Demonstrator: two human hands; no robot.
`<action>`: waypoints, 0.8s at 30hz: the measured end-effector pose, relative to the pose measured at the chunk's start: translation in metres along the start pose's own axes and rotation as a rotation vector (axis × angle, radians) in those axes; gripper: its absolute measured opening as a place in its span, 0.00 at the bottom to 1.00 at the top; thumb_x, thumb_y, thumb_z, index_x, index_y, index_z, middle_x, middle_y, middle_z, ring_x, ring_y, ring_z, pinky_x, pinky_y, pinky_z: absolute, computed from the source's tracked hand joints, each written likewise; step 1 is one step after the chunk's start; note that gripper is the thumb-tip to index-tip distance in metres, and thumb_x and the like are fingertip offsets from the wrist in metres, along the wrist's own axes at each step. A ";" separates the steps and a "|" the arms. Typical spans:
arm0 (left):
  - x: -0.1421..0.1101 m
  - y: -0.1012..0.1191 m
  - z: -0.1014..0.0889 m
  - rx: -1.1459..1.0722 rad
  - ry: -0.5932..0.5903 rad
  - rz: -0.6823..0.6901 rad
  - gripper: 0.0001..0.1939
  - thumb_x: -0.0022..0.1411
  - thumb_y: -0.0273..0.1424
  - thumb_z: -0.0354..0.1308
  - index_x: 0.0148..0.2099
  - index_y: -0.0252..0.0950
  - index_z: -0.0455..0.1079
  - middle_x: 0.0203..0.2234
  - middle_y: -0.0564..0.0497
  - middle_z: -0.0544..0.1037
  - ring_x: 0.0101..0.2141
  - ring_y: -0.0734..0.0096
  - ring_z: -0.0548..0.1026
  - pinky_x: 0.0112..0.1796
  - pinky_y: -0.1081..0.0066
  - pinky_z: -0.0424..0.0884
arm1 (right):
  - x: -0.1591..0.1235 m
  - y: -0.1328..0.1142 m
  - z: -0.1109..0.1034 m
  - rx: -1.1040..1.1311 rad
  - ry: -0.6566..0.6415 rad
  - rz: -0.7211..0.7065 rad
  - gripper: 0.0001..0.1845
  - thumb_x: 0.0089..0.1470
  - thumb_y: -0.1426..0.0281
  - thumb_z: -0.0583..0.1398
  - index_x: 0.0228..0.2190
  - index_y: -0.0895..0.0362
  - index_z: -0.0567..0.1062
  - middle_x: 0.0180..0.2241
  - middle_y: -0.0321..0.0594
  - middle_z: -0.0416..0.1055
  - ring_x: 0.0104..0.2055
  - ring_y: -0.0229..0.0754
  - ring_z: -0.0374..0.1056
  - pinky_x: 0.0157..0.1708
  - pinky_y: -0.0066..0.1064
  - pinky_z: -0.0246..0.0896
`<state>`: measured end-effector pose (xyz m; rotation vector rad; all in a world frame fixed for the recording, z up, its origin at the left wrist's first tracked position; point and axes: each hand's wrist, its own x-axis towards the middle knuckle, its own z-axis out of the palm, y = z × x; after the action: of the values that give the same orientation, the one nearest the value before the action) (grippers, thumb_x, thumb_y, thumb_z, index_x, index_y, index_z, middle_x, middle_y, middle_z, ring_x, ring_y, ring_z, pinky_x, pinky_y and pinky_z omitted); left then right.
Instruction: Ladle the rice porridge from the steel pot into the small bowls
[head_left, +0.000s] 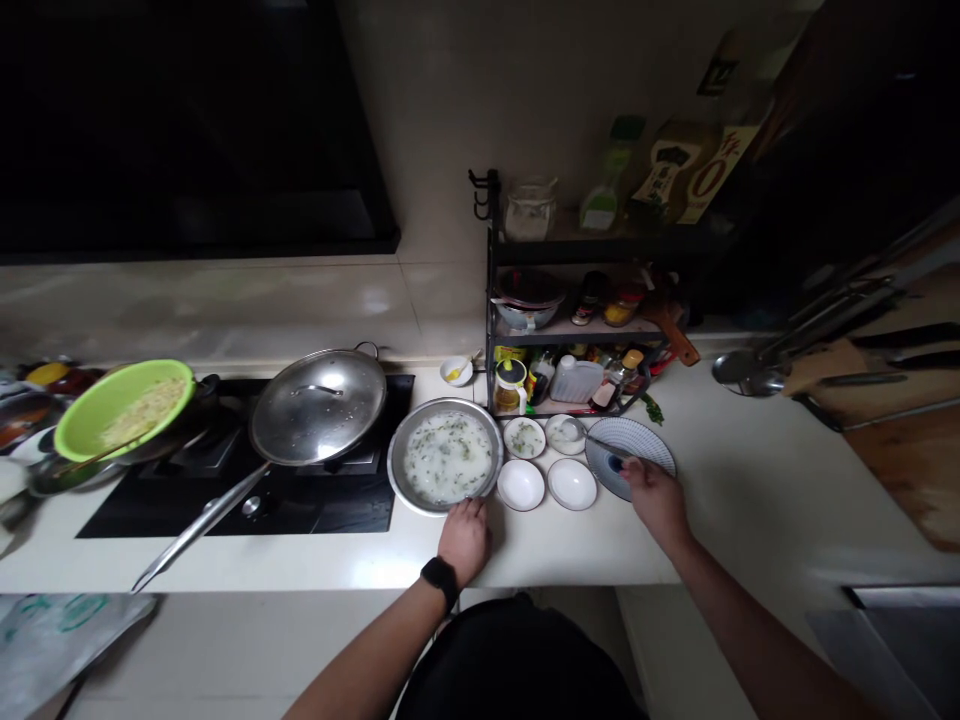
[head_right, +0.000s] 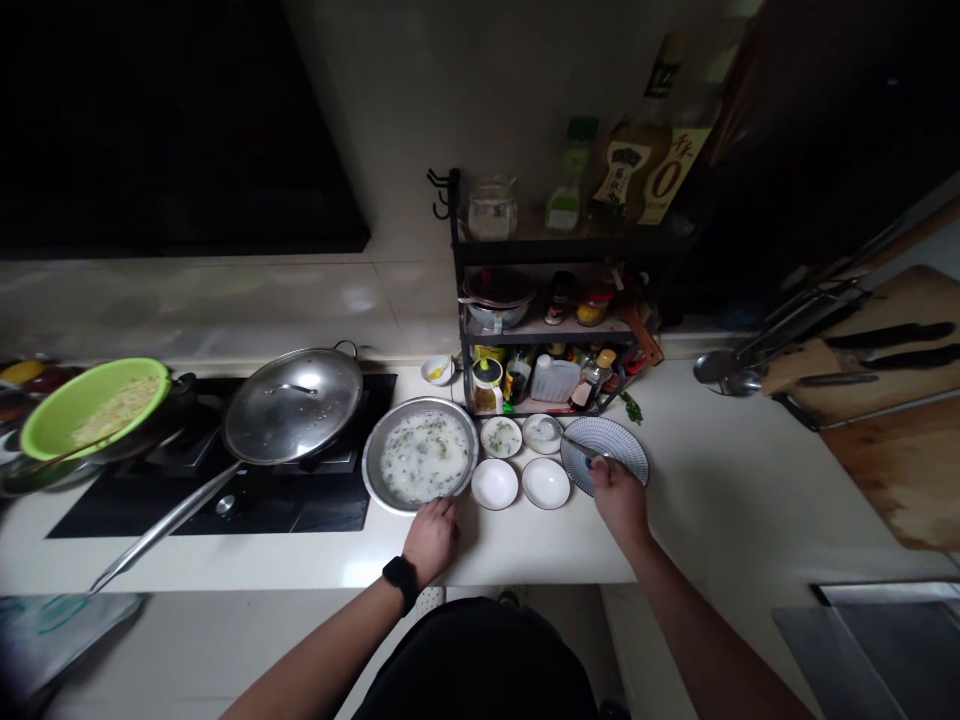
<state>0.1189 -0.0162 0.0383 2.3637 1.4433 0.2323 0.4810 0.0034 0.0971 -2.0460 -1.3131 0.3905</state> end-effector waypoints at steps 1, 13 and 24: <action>0.002 0.001 -0.002 0.000 -0.009 -0.004 0.18 0.59 0.21 0.52 0.51 0.30 0.74 0.49 0.35 0.77 0.49 0.49 0.72 0.53 0.53 0.66 | -0.002 -0.001 -0.001 -0.078 -0.001 -0.123 0.24 0.61 0.55 0.50 0.31 0.56 0.79 0.34 0.52 0.81 0.39 0.55 0.77 0.43 0.45 0.71; 0.001 -0.002 -0.003 -0.030 -0.026 -0.002 0.17 0.60 0.20 0.52 0.49 0.32 0.74 0.49 0.39 0.77 0.50 0.52 0.71 0.54 0.54 0.67 | -0.037 -0.039 0.009 -0.301 0.012 -0.714 0.17 0.66 0.66 0.53 0.45 0.57 0.80 0.45 0.49 0.80 0.48 0.49 0.76 0.52 0.40 0.70; -0.008 -0.010 -0.003 -0.188 0.014 0.020 0.24 0.56 0.20 0.52 0.54 0.32 0.72 0.53 0.40 0.75 0.55 0.53 0.69 0.58 0.55 0.65 | -0.057 -0.105 0.097 -0.089 -0.164 -0.661 0.19 0.68 0.67 0.49 0.39 0.55 0.79 0.39 0.48 0.80 0.42 0.47 0.76 0.43 0.36 0.71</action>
<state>0.1061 -0.0190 0.0376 2.2298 1.3424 0.3732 0.3274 0.0181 0.0909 -1.5416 -2.0319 0.1981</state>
